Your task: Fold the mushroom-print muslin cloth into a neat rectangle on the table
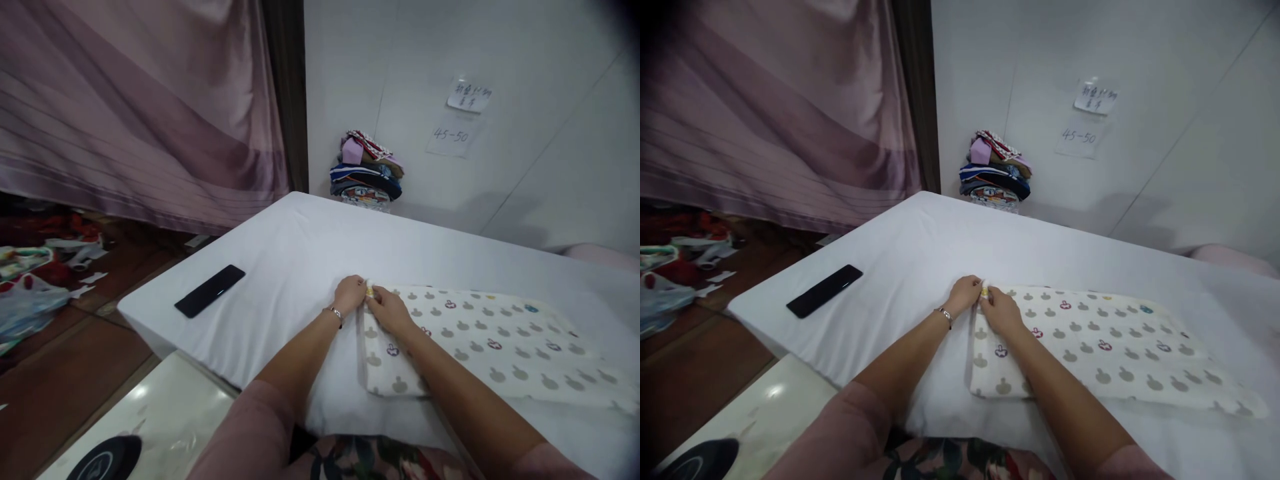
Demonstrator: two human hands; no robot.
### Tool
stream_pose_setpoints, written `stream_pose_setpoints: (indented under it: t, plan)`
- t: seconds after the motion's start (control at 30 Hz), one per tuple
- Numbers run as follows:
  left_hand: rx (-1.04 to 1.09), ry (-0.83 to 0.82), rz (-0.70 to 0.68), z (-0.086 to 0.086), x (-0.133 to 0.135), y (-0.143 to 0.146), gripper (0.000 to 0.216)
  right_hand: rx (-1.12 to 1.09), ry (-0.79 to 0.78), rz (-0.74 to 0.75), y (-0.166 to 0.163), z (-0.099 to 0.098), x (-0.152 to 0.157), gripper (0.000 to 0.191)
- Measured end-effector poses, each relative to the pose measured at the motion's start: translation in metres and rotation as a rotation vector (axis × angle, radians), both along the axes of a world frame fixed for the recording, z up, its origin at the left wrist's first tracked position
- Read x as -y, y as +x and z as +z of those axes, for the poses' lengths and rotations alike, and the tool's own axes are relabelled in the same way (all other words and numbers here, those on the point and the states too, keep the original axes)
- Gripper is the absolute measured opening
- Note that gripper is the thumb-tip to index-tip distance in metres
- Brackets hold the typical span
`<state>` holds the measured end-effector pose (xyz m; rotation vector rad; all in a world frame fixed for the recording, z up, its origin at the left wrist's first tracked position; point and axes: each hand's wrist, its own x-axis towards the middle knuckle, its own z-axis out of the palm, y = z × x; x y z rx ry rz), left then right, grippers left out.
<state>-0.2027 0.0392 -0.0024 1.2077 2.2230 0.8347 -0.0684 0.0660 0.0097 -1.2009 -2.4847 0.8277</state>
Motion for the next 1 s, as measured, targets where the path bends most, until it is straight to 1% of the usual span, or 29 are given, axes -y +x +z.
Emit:
stream_pose_setpoints:
  t: [0.07, 0.13, 0.17, 0.27, 0.37, 0.43, 0.47, 0.53, 0.6, 0.7, 0.77, 0.87, 0.93, 1.0]
  plan:
    - [0.010, 0.018, 0.000, -0.001, 0.000, -0.001, 0.035, 0.008, 0.023, 0.034, 0.000, 0.001, 0.002, 0.031]
    - [0.027, 0.041, -0.009, -0.002, 0.001, -0.003, 0.045, 0.011, 0.074, 0.068, 0.000, 0.001, 0.004, 0.028]
    - [0.037, 0.054, -0.017, -0.002, 0.002, -0.003, 0.047, 0.019, 0.104, 0.083, 0.000, 0.001, 0.006, 0.028]
    - [0.031, 0.068, -0.026, -0.003, 0.002, -0.004, 0.039, 0.045, 0.162, 0.117, -0.001, 0.000, 0.010, 0.027]
    - [-0.059, 0.039, -0.018, -0.004, 0.001, -0.002, 0.031, -0.031, 0.154, 0.207, 0.005, 0.000, 0.009, 0.026]
    - [-0.141, 0.034, -0.024, -0.003, 0.001, 0.001, 0.031, -0.135, 0.141, 0.267, 0.018, 0.001, 0.004, 0.027]
    - [-0.181, 0.027, -0.027, -0.002, 0.002, 0.002, 0.031, -0.182, 0.144, 0.275, 0.027, 0.001, 0.000, 0.027]
    - [-0.243, 0.008, -0.035, 0.001, 0.003, 0.005, 0.033, -0.224, 0.178, 0.232, 0.050, 0.002, -0.012, 0.027]
    - [-0.282, -0.017, -0.044, 0.004, 0.004, 0.008, 0.034, -0.156, 0.235, 0.150, 0.076, 0.001, -0.028, 0.031]
    - [-0.339, -0.048, -0.060, 0.006, 0.004, 0.009, 0.036, 0.122, 0.297, 0.039, 0.107, -0.004, -0.050, 0.042]
    - [-0.368, -0.072, -0.076, 0.009, 0.003, 0.008, 0.038, 0.276, 0.294, 0.023, 0.119, -0.010, -0.058, 0.053]
    - [-0.436, -0.107, -0.086, 0.019, 0.003, 0.010, 0.038, 0.342, 0.272, 0.046, 0.123, -0.017, -0.061, 0.058]
    - [-0.557, -0.028, -0.093, 0.027, 0.004, 0.019, 0.037, 0.327, 0.269, 0.051, 0.121, -0.019, -0.060, 0.060]
    - [-0.670, 0.115, -0.169, 0.031, 0.006, 0.035, 0.042, 0.305, 0.271, 0.057, 0.119, -0.019, -0.059, 0.061]
